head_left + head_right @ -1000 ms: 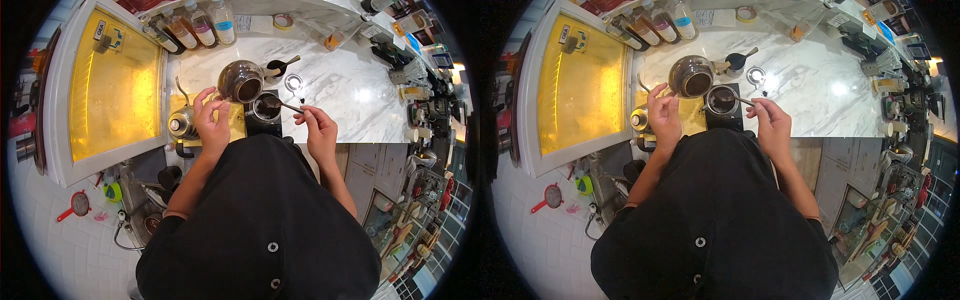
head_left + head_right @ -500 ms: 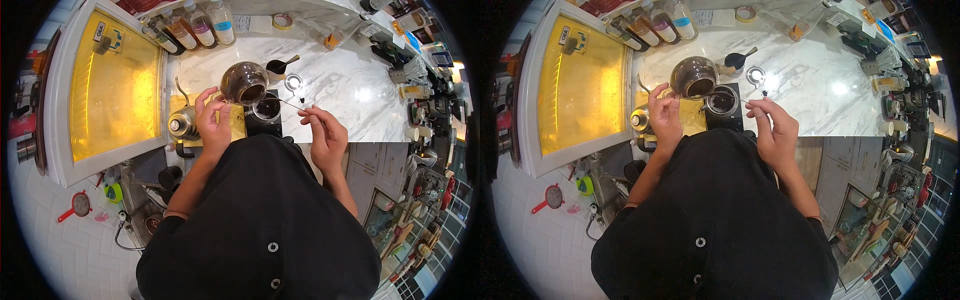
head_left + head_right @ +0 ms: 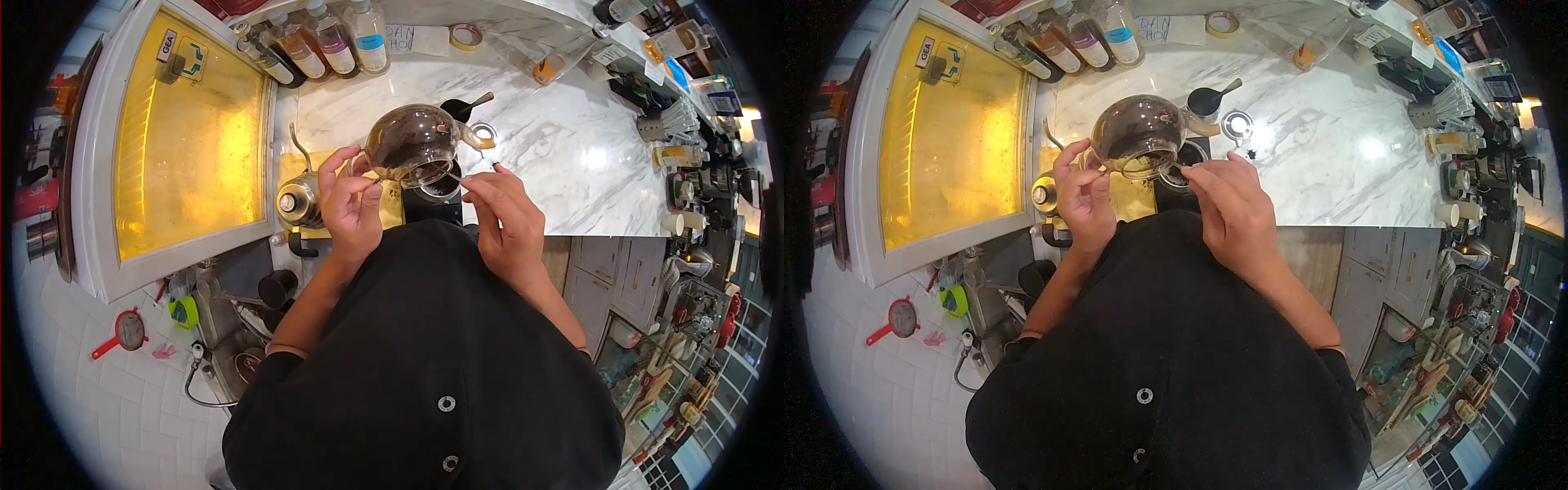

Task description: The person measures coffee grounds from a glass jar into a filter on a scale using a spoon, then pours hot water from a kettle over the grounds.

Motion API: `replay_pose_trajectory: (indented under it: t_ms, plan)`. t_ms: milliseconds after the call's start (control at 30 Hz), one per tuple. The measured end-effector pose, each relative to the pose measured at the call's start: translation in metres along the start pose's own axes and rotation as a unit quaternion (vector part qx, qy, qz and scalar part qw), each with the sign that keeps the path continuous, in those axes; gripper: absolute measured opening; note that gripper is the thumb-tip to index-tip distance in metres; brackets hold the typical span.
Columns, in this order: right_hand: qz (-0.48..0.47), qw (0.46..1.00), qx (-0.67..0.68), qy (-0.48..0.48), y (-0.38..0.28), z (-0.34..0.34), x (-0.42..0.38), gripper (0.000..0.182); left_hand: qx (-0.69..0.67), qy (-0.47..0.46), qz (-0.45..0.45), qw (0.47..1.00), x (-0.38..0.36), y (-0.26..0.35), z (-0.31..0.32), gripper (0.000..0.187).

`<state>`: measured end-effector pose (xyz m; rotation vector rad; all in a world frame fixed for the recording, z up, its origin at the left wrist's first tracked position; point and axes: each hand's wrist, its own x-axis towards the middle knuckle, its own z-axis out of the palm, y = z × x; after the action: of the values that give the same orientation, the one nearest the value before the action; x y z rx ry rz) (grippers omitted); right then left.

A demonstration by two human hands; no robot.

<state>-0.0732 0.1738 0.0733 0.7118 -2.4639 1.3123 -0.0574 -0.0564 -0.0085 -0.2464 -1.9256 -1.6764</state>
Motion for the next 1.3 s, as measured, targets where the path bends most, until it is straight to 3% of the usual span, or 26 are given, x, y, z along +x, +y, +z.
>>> replay_pose_trajectory:
  t_ms: [533, 1300]
  plan:
    - [-0.044, 0.993, -0.103, -0.030, -0.0025, 0.0064, 0.0030, 0.033, 0.011, 0.006, -0.015, 1.000, 0.0042, -0.0029, 0.0013, 0.017]
    - [-0.048, 0.992, -0.108, -0.038, -0.0041, 0.0078, -0.0004, 0.036, 0.027, 0.004, -0.003, 1.000, 0.0027, -0.0018, 0.0002, 0.021]
